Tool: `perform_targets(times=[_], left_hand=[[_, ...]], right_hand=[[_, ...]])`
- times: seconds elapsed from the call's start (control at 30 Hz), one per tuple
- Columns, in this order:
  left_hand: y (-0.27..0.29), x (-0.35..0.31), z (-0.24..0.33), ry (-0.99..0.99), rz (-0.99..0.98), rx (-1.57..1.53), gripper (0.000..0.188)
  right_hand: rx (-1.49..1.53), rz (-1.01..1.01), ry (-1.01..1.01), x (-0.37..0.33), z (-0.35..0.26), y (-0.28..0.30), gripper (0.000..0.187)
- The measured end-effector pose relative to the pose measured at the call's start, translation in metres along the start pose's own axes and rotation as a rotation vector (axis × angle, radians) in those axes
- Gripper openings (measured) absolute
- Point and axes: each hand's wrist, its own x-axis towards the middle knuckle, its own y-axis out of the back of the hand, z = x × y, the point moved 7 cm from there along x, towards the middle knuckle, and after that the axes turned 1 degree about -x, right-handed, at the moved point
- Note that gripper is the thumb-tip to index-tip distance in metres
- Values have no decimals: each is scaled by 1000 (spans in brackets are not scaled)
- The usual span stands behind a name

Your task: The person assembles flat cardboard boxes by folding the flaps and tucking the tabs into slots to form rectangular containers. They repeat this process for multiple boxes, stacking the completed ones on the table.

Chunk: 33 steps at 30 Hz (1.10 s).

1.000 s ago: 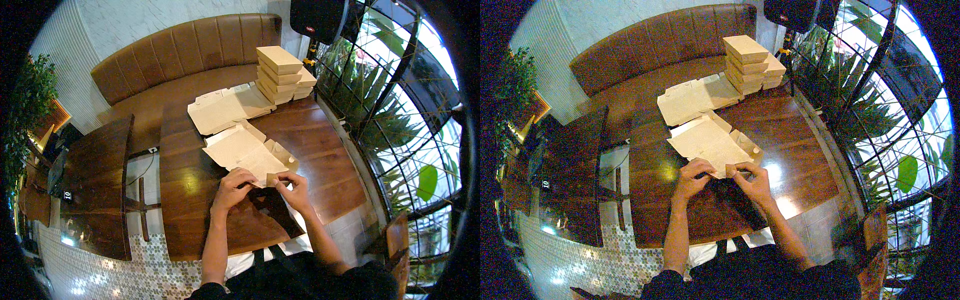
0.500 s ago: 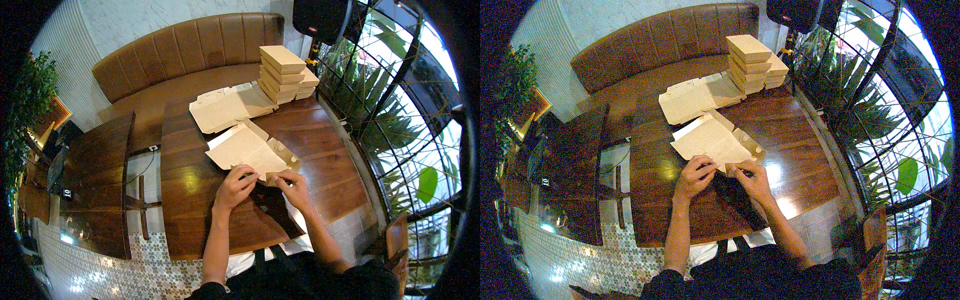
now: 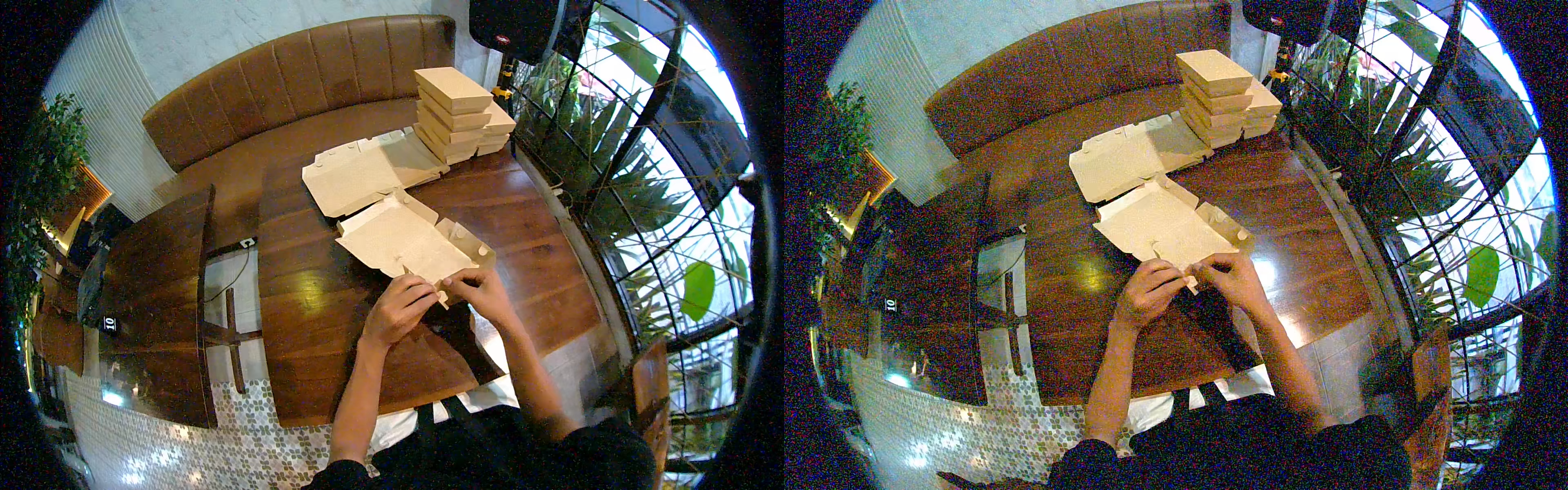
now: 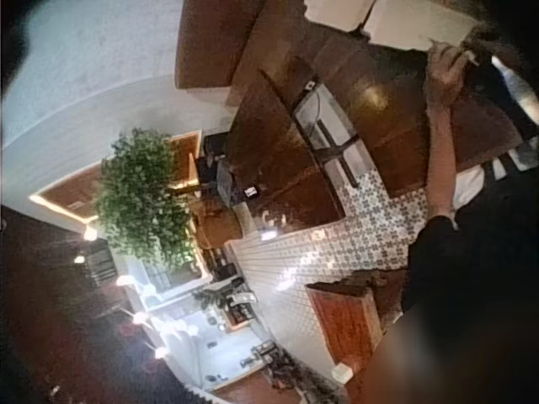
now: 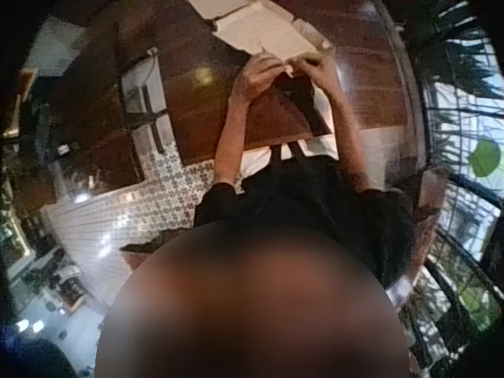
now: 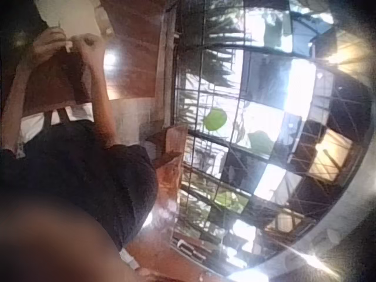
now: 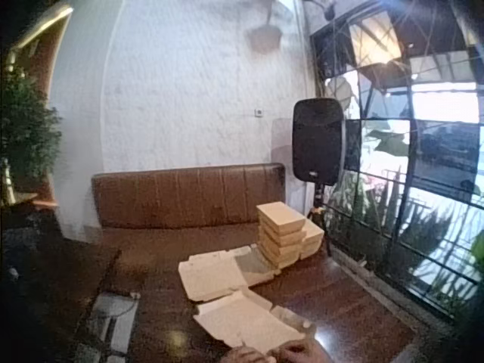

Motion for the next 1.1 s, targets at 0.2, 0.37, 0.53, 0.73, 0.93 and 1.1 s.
perform_targets(times=[0.2,0.37,0.53,0.73,0.93,1.1], left_hand=[[-1,1,-3,19,13,24,25],[-3,-2,-4,3,8,16,25],[-5,-2,-5,13,-1,17,25],[-5,-3,-6,23,-30,5,24],[-8,-4,-8,34,-44,6,24],[-8,-4,-7,23,-33,20,26]], right_hand=[[37,-41,12,3,2,-2,22],[77,-39,-57,1,9,-3,23],[6,-48,23,3,9,-5,24],[-46,-45,67,5,12,-5,24],[-68,-46,36,4,12,-5,23],[-91,-39,34,4,10,-4,22]])
